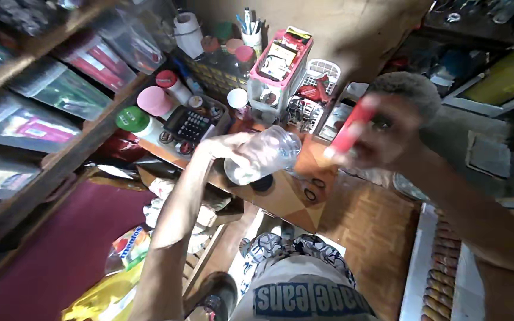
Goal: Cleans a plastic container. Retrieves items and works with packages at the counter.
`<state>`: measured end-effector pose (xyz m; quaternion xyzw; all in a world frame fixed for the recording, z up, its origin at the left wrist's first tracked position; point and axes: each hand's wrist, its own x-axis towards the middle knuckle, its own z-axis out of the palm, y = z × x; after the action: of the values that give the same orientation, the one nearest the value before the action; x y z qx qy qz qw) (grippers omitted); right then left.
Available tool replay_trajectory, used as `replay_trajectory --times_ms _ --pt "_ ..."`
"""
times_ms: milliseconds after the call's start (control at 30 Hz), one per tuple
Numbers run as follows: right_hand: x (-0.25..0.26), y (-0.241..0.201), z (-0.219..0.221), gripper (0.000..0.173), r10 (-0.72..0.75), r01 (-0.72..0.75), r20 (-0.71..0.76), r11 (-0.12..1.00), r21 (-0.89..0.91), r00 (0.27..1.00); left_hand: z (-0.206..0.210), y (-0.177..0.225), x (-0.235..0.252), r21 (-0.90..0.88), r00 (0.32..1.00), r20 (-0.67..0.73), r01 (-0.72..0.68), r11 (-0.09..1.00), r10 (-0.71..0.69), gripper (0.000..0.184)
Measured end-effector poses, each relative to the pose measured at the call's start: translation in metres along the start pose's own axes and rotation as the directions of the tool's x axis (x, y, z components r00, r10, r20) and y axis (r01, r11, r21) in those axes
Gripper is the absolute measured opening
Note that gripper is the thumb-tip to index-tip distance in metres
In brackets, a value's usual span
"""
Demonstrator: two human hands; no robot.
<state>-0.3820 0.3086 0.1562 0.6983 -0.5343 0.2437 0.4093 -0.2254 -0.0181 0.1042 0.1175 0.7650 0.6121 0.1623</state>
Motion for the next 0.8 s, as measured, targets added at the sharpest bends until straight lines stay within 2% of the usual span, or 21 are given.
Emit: replay_trajectory --times_ms 33,67,133,167,200,267,333,400,500,533,600,667,800 --pt "-0.008 0.01 -0.006 0.04 0.147 -0.147 -0.029 0.989 0.017 0.989 -0.007 0.002 0.01 0.176 0.997 0.008 0.069 0.982 -0.072 0.081" --pt "-0.018 0.014 -0.006 0.041 0.283 -0.281 -0.04 0.958 0.052 0.958 -0.007 0.006 0.021 0.368 0.98 -0.052 0.196 0.909 -0.191 0.082" --pt "-0.043 0.007 0.0 0.052 0.521 -0.525 0.07 0.845 0.101 0.851 0.002 0.005 0.049 0.67 0.908 -0.23 0.409 0.619 -0.351 0.088" --pt "-0.056 -0.001 0.006 0.063 0.608 -0.629 0.169 0.767 0.128 0.776 0.005 0.003 0.063 0.753 0.864 -0.285 0.47 0.46 -0.415 0.094" --pt "-0.07 -0.009 0.015 0.07 0.669 -0.708 0.242 0.691 0.146 0.703 0.008 0.002 0.076 0.803 0.828 -0.318 0.495 0.333 -0.462 0.099" --pt "-0.095 -0.023 0.038 0.073 0.748 -0.796 0.272 0.581 0.169 0.605 0.016 0.004 0.098 0.875 0.786 -0.348 0.468 0.125 -0.511 0.102" --pt "-0.11 -0.038 0.055 0.077 0.817 -0.866 0.287 0.459 0.201 0.5 0.029 0.014 0.117 0.917 0.764 -0.346 0.399 -0.022 -0.544 0.099" --pt "-0.12 -0.051 0.067 0.081 0.861 -0.909 0.303 0.349 0.229 0.407 0.043 0.021 0.134 0.943 0.76 -0.32 0.315 -0.109 -0.566 0.081" --pt "-0.135 -0.063 0.081 0.085 0.9 -0.952 0.336 0.209 0.225 0.277 0.062 0.019 0.153 0.955 0.777 -0.295 0.249 -0.159 -0.556 0.043" --pt "-0.14 -0.066 0.085 0.087 0.908 -0.966 0.356 0.152 0.211 0.221 0.068 0.017 0.158 0.956 0.778 -0.292 0.217 -0.199 -0.556 0.038" --pt "-0.152 -0.071 0.091 0.09 0.912 -0.985 0.397 0.043 0.164 0.106 0.08 0.017 0.168 0.937 0.743 -0.306 0.122 -0.328 -0.596 0.033" --pt "-0.167 -0.072 0.099 0.093 0.899 -0.993 0.437 -0.041 0.11 0.012 0.087 0.013 0.175 0.918 0.729 -0.324 0.088 -0.386 -0.604 0.034" --pt "-0.195 -0.074 0.122 0.094 0.861 -0.998 0.505 -0.053 -0.037 -0.064 0.09 0.024 0.163 0.896 0.752 -0.366 0.125 -0.426 -0.549 0.044"
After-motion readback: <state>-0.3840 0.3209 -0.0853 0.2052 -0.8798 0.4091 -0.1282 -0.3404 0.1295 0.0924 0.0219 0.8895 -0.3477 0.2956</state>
